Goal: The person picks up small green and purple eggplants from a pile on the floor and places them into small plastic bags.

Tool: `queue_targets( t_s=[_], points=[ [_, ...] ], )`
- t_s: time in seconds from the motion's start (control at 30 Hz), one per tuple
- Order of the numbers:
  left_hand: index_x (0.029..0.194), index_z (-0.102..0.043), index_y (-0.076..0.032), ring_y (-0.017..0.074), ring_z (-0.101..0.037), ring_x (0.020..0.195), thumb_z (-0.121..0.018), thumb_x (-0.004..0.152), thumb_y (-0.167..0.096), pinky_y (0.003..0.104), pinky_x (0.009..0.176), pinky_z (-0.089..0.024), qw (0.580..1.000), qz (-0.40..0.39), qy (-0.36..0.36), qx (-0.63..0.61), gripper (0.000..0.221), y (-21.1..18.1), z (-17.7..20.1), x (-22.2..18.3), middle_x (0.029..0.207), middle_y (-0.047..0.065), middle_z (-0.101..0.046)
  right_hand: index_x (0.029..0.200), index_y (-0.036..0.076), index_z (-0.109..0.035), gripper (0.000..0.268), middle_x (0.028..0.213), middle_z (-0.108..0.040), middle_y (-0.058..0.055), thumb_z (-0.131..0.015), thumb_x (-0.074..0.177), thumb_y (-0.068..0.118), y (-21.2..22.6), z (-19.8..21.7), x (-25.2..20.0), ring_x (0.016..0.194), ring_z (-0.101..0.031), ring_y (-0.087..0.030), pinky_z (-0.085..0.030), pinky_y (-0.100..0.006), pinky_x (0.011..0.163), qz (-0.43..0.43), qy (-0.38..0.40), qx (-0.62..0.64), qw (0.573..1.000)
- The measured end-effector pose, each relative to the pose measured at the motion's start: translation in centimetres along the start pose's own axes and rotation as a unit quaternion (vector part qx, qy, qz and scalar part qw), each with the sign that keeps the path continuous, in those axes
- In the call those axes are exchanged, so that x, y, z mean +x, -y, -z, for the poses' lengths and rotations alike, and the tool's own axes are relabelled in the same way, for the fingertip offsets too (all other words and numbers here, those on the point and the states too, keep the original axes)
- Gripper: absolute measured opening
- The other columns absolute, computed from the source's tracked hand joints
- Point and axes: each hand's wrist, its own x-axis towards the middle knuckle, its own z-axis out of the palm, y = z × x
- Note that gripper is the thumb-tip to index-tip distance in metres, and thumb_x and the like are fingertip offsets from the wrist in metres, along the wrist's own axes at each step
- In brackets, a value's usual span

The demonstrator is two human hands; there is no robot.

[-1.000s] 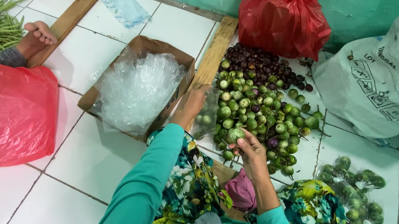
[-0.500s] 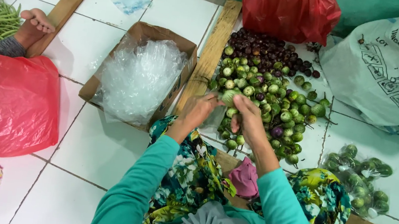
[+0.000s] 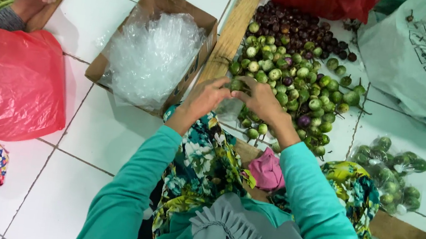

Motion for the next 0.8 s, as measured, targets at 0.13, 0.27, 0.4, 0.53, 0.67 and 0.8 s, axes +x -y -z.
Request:
queue_targets(
  t_s=[0.13,0.27,0.4,0.53,0.67,0.8],
  points=[
    [0.103,-0.076,-0.011,0.0394,-0.067,0.099,-0.068,0.085,-0.001,0.047,0.081,-0.055,0.999,0.002,0.042,-0.022,0.022,-1.5,2.2,1.3,0.126,0.015,-0.066,0.133,0.005,-0.063,0.053,0.101,-0.072,-0.026,-0.077,0.09,0.033,0.2,0.1,-0.2,0.094,-0.07,-0.044,-0.054,-0.049,0.082,0.035,-0.01,-0.054,0.998],
    [0.096,-0.074,-0.008,0.0357,-0.069,0.094,-0.069,0.085,-0.002,0.046,0.08,-0.055,0.995,0.021,0.101,-0.011,0.014,-1.9,3.0,1.6,0.111,0.011,-0.069,0.139,0.008,-0.059,0.054,0.097,-0.071,-0.028,-0.073,0.093,0.032,1.9,0.7,-0.5,0.094,-0.069,-0.044,-0.055,-0.049,0.084,-0.019,0.006,-0.085,0.996],
    [0.088,-0.071,-0.006,0.0332,-0.07,0.091,-0.07,0.084,-0.003,0.045,0.078,-0.054,0.992,0.027,0.122,-0.002,0.006,-3.5,5.6,2.1,0.097,0.009,-0.071,0.13,0.005,-0.065,0.041,0.11,-0.073,-0.022,-0.073,0.095,0.024,1.1,0.9,-1.4,0.094,-0.072,-0.041,-0.057,-0.047,0.081,0.099,-0.041,-0.019,0.994],
    [0.088,-0.07,-0.006,0.033,-0.069,0.092,-0.07,0.084,-0.003,0.046,0.081,-0.053,0.989,0.039,0.139,0.009,0.006,-2.6,3.8,1.2,0.095,0.008,-0.071,0.131,0.009,-0.067,0.037,0.105,-0.074,-0.019,-0.07,0.096,0.02,1.9,1.7,-4.2,0.089,-0.075,-0.035,-0.057,-0.044,0.079,0.014,-0.049,0.013,0.999],
    [0.101,-0.068,-0.006,0.0354,-0.066,0.105,-0.07,0.089,-0.005,0.046,0.089,-0.052,0.992,0.055,0.111,0.028,0.012,-4.1,3.1,2.1,0.106,0.013,-0.07,0.127,0.008,-0.069,0.027,0.115,-0.075,-0.018,-0.068,0.102,0.018,-2.8,0.3,-9.2,0.09,-0.075,-0.033,-0.06,-0.041,0.077,0.04,-0.158,0.005,0.987],
    [0.129,-0.062,-0.009,0.0388,-0.062,0.118,-0.067,0.094,-0.008,0.046,0.096,-0.052,0.997,0.063,-0.02,-0.035,0.036,-7.7,1.5,2.9,0.13,0.02,-0.066,0.133,0.025,-0.063,0.038,0.1,-0.07,-0.017,-0.069,0.096,0.029,-9.0,-5.5,-17.6,0.079,-0.072,-0.037,-0.059,-0.049,0.068,-0.143,0.024,-0.236,0.961]
  ],
)
